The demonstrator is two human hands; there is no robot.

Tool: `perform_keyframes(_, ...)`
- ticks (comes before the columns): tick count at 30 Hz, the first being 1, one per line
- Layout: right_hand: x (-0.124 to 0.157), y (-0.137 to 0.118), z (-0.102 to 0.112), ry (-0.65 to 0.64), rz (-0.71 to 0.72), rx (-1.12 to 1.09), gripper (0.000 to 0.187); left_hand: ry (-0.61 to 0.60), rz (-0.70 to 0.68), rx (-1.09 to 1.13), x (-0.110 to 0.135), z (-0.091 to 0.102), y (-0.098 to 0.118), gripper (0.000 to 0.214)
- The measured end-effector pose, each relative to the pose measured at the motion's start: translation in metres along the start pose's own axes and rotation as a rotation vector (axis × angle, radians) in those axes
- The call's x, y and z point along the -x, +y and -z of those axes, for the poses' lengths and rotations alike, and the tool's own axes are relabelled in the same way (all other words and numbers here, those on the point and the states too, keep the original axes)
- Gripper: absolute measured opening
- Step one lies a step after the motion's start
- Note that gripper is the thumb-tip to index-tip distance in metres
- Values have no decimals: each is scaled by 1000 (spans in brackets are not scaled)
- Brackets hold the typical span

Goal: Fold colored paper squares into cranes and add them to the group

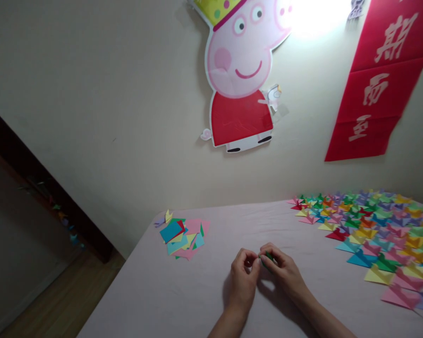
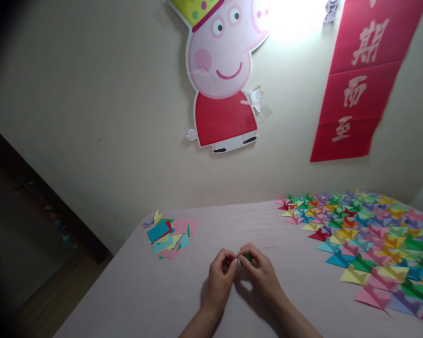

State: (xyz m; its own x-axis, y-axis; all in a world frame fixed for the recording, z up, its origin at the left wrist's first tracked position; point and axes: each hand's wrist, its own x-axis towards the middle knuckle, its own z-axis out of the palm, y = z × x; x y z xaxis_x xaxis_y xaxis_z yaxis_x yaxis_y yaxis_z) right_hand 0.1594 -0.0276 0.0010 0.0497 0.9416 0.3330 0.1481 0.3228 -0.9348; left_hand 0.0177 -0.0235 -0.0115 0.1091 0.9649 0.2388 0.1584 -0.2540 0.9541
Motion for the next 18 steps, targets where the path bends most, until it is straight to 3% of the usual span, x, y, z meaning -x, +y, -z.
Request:
perform_keyframes(7, 1, 5, -3, 14, -89, -68, 40, -1, 41, 46, 1, -2, -1, 12)
perform_keyframes(18, 1, 2, -2, 17, -97, -111, 37, -6, 45, 8, 3, -3, 2, 6)
